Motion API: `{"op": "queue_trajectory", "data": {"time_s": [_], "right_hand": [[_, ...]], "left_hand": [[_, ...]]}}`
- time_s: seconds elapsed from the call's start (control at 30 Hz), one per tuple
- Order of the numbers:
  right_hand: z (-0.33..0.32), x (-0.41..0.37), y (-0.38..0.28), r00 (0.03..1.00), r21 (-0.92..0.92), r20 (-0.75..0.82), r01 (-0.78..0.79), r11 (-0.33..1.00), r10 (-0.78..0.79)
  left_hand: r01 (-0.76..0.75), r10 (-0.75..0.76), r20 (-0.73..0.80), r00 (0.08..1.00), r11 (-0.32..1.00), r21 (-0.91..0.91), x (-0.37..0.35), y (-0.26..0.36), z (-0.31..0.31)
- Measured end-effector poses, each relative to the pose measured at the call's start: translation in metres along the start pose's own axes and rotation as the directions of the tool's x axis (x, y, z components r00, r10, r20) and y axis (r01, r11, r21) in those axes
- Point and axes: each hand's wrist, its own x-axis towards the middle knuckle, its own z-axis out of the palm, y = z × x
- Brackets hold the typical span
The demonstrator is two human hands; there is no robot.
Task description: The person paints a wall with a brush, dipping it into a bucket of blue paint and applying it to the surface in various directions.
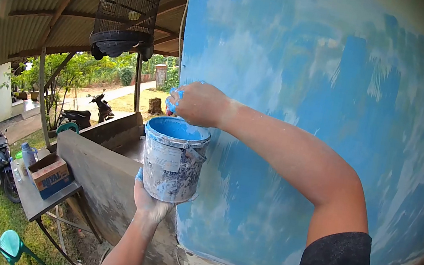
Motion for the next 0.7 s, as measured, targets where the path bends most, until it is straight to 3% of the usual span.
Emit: {"op": "queue_trajectory", "data": {"time_s": [0.1, 0.13, 0.2, 0.33, 0.4, 0.53, 0.6, 0.63, 0.7], "right_hand": [[-0.013, 0.016, 0.034, 0.921, 0.086, -0.377, -0.068, 0.994, 0.096], [-0.021, 0.02, 0.049, 0.92, 0.088, -0.38, -0.068, 0.994, 0.097], [-0.036, 0.021, 0.071, 0.883, 0.136, -0.382, -0.239, 0.962, 0.273], [-0.011, 0.001, 0.071, 0.909, 0.086, -0.307, -0.268, 0.96, 0.282], [0.012, -0.015, 0.044, 0.941, 0.031, -0.329, -0.073, 0.997, 0.079], [-0.001, -0.031, 0.001, 0.982, -0.028, -0.183, 0.04, 0.999, -0.044], [-0.021, -0.025, 0.004, 0.981, 0.226, -0.11, -0.132, 0.965, 0.16], [-0.032, -0.019, 0.015, 0.957, 0.222, -0.265, -0.058, 0.973, 0.117], [-0.042, -0.003, 0.046, 0.927, 0.184, -0.32, -0.143, 0.973, 0.197]], "left_hand": [[0.0, 0.002, -0.017, 1.0, 0.996, 0.089, 0.0, 0.001, 0.004], [-0.003, 0.005, -0.016, 1.0, 0.997, 0.075, 0.001, 0.002, 0.003], [-0.004, 0.005, -0.017, 1.0, 0.998, 0.062, 0.002, 0.001, 0.003], [0.023, -0.023, 0.018, 1.0, 0.999, 0.036, 0.0, 0.001, 0.006], [0.03, -0.031, 0.036, 0.999, 0.999, 0.04, 0.003, 0.001, 0.003], [0.029, -0.029, 0.037, 0.999, 0.999, 0.017, 0.001, 0.001, 0.001], [0.029, -0.029, 0.045, 0.999, 1.0, 0.007, 0.003, 0.002, 0.003], [0.02, -0.02, 0.029, 0.999, 1.0, -0.011, 0.005, 0.003, -0.001], [0.012, -0.012, 0.014, 1.0, 1.0, -0.027, 0.005, 0.004, -0.002]]}}
